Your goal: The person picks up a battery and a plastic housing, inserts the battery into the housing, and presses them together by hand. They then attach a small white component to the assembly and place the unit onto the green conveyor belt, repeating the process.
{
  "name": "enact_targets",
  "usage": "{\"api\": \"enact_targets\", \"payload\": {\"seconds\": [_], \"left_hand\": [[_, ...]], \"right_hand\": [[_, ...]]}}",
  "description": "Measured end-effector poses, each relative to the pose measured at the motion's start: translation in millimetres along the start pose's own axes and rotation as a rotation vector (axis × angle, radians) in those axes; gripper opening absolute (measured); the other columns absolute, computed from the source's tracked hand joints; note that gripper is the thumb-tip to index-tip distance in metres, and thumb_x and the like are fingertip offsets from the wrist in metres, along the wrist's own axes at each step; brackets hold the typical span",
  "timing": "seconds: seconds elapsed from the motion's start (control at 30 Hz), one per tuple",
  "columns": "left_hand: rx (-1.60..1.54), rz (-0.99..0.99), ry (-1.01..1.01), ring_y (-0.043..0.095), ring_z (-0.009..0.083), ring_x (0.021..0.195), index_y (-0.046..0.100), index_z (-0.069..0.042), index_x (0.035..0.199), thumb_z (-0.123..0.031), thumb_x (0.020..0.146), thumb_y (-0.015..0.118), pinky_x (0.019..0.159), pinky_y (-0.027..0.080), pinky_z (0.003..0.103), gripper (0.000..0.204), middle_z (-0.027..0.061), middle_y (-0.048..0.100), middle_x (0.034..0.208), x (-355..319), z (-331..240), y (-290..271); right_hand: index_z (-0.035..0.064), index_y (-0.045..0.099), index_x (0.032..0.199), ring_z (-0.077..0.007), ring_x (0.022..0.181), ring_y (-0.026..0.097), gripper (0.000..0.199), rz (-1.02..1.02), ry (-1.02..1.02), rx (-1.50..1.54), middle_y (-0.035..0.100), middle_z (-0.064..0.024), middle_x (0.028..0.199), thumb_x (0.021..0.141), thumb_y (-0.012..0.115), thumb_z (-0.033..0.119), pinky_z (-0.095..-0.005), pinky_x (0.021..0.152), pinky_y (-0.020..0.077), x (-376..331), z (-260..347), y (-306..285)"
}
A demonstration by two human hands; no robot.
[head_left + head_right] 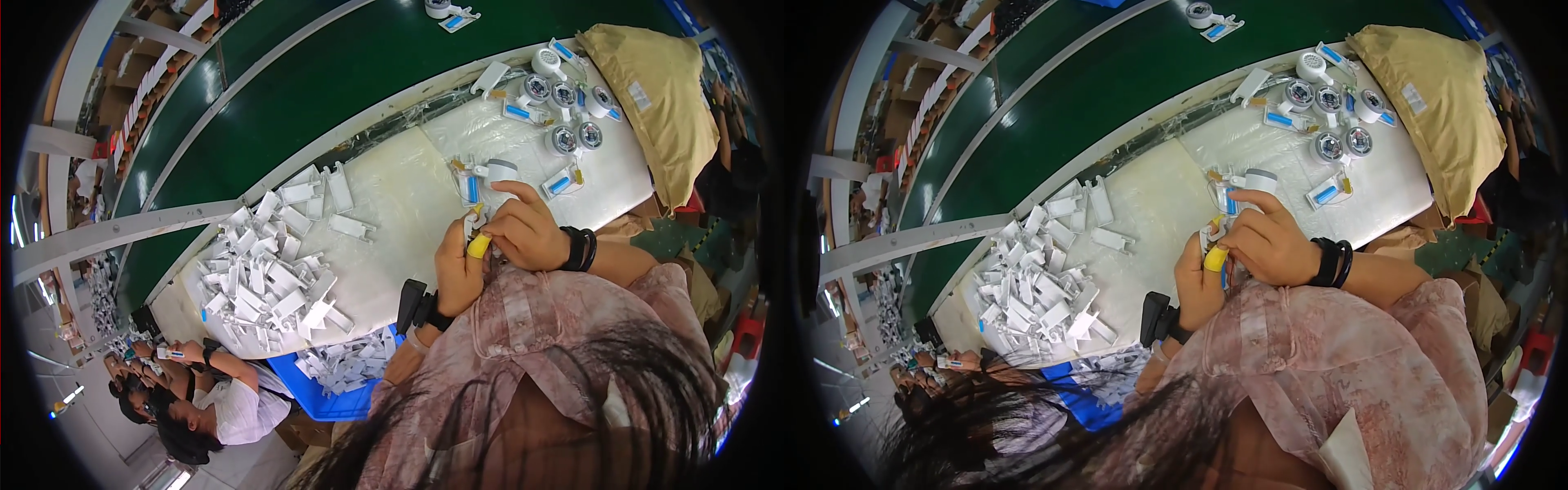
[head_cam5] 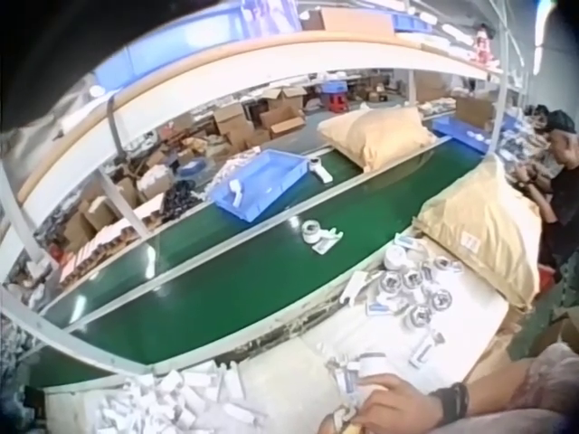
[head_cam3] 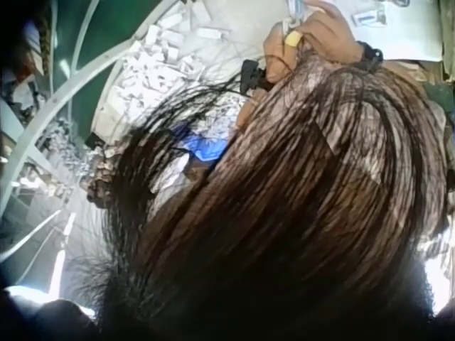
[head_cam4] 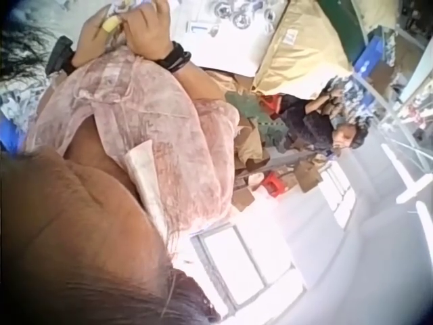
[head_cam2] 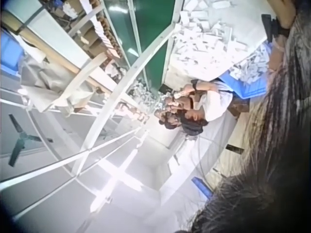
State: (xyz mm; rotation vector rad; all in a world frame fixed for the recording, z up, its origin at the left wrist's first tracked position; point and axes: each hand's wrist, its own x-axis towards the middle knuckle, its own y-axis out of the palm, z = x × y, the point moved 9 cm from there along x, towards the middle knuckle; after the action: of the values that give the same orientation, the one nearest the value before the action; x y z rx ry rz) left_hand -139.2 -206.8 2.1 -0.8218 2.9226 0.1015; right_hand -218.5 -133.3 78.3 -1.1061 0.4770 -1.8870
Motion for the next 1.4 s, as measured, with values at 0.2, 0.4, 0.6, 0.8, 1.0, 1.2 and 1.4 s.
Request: {"api": "enact_targets", "payload": {"seconds": [0.2, 0.4, 0.6, 0.8, 1.0, 1.2, 1.4], "left_hand": [[0.095, -0.063, 0.115, 0.05, 0.0096, 0.053, 0.053, 0.001, 0.122, -0.01, 0.098, 0.048, 0.048, 0.041, 0.024, 0.027, 0.0031, 0.054, 0.069, 5.2, -1.4, -6.5], [-0.244, 0.06, -0.194, 0.061, 0.0148, 0.058, 0.052, -0.001, 0.119, -0.036, 0.101, 0.042, 0.045, 0.054, 0.03, 0.04, 0.0086, 0.06, 0.078, 55.6, 32.9, -44.6], [-0.213, -0.304, -0.014, 0.064, 0.0188, 0.062, 0.055, -0.005, 0.106, -0.04, 0.097, 0.05, 0.048, 0.055, 0.033, 0.036, 0.0091, 0.064, 0.083, 155.4, 45.7, -209.6], [0.208, -0.773, -0.062, 0.061, 0.0232, 0.091, 0.052, 0.003, 0.113, -0.023, 0.096, 0.055, 0.078, 0.052, 0.034, 0.032, 0.0143, 0.059, 0.099, 182.3, 87.4, -387.7], [0.722, -0.228, 0.285, 0.052, 0.0329, 0.118, 0.054, 0.001, 0.122, -0.007, 0.09, 0.059, 0.102, 0.041, 0.039, 0.033, 0.0179, 0.054, 0.125, 151.0, 96.3, -192.2], [0.367, 0.098, -0.133, 0.06, 0.0227, 0.101, 0.04, -0.001, 0.136, 0.003, 0.078, 0.063, 0.085, 0.051, 0.034, 0.062, 0.012, 0.059, 0.116, 90.3, 157.1, -33.0], [0.134, 0.138, -0.113, 0.06, 0.017, 0.094, 0.043, 0.002, 0.132, -0.007, 0.078, 0.068, 0.078, 0.049, 0.028, 0.06, 0.0104, 0.059, 0.112, 82.0, 141.1, -5.1]], "right_hand": [[0.0056, 0.063, 0.096, -0.0323, 0.093, 0.059, 0.027, -0.01, 0.032, -0.041, 0.057, -0.0083, 0.085, 0.071, 0.072, 0.005, -0.0426, 0.087, 0.0466, -2.8, -8.8, 11.2], [0.008, 0.062, 0.104, -0.0318, 0.094, 0.059, 0.029, 0.153, 0.288, 0.188, 0.06, -0.0104, 0.095, 0.077, 0.072, 0.011, -0.0395, 0.082, 0.0469, 13.0, -47.6, 14.6], [0.003, 0.063, 0.102, -0.0327, 0.087, 0.06, 0.023, 0.177, 0.336, 0.039, 0.062, -0.0124, 0.095, 0.08, 0.068, 0.008, -0.0392, 0.075, 0.0485, 7.5, -109.8, 21.4], [0.003, 0.063, 0.098, -0.0335, 0.085, 0.06, 0.02, 0.265, 0.396, 0.035, 0.062, -0.0132, 0.092, 0.079, 0.067, 0.007, -0.0402, 0.072, 0.0489, -5.4, -145.3, 50.4], [0.0068, 0.063, 0.096, -0.0325, 0.085, 0.06, 0.024, 0.353, 0.453, -0.085, 0.062, -0.0115, 0.093, 0.077, 0.071, 0.019, -0.0416, 0.074, 0.0478, -16.6, -165.6, 67.0], [0.0124, 0.065, 0.096, -0.0313, 0.087, 0.063, 0.022, 0.545, 0.45, -0.174, 0.066, -0.0087, 0.092, 0.079, 0.07, 0.024, -0.0456, 0.078, 0.0471, -32.7, -166.2, 111.5], [0.0025, 0.062, 0.085, -0.0264, 0.07, 0.063, 0.02, 0.505, 0.555, 0.371, 0.066, -0.0115, 0.076, 0.085, 0.068, 0.021, -0.0332, 0.064, 0.0477, -38.3, -156.3, 107.2]]}}
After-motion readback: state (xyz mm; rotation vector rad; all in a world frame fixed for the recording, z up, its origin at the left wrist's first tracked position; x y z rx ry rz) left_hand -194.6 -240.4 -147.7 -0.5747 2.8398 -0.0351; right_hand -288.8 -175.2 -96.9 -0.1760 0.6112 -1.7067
